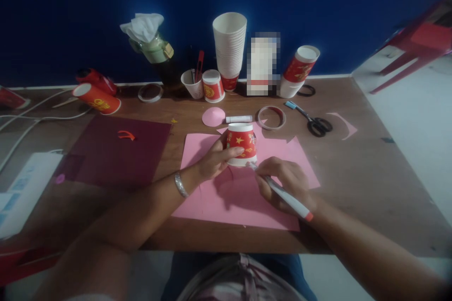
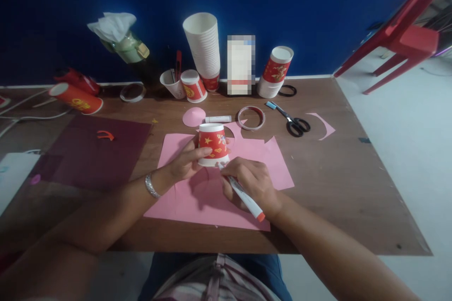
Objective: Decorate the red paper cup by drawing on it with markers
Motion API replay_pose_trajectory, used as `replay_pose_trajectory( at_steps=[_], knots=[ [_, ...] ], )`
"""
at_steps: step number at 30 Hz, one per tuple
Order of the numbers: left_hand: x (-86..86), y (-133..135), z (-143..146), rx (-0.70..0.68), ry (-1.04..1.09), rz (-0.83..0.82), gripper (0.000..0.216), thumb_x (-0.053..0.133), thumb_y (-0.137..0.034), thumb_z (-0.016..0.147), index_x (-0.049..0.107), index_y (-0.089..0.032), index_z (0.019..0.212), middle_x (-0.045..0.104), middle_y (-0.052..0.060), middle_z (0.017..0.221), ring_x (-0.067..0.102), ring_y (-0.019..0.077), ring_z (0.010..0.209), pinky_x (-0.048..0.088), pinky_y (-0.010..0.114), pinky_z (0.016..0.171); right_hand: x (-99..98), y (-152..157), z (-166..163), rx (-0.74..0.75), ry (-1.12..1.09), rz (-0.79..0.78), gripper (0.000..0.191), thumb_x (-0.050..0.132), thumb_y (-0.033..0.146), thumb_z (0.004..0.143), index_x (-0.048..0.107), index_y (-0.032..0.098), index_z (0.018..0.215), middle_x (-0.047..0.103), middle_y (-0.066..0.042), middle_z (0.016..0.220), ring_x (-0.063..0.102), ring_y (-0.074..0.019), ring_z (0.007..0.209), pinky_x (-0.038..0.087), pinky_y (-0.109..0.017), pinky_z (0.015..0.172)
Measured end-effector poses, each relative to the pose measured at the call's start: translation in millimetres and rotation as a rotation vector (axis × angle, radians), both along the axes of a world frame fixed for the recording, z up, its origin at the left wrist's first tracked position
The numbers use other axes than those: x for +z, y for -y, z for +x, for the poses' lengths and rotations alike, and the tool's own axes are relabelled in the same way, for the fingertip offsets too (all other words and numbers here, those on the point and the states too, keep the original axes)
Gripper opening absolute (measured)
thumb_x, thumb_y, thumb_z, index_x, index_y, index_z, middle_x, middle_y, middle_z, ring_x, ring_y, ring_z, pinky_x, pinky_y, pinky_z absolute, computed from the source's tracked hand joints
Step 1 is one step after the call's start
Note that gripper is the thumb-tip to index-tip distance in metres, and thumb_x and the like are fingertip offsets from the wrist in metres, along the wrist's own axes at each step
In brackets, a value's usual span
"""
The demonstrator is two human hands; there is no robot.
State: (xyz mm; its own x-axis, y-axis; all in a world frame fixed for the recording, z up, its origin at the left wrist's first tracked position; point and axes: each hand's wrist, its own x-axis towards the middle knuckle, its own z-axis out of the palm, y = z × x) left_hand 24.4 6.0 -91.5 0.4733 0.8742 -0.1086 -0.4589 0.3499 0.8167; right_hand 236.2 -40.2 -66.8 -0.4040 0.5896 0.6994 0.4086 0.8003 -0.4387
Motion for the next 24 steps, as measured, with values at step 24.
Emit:
replay_pose_trajectory(
  at_steps=[24],
  knots=[
    [-2.0, -0.6, -2.1, -0.015, -0.008, 0.016, 0.048, 0.090, -0.034, 0.085, 0.072, -0.017, 0.126, 0.080, 0.014, 0.127, 0.077, 0.0303, 0.116, 0.061, 0.044, 0.104, -2.1, -0.3, 0.7, -0.056, 0.026, 0.007, 0.009, 0.064, 0.017, 0.102, 0.060, 0.025, 0.105, 0.075, 0.001, 0.081, 0.073, -0.0137, 0.064, 0.057, -0.023, 0.059]
  ],
)
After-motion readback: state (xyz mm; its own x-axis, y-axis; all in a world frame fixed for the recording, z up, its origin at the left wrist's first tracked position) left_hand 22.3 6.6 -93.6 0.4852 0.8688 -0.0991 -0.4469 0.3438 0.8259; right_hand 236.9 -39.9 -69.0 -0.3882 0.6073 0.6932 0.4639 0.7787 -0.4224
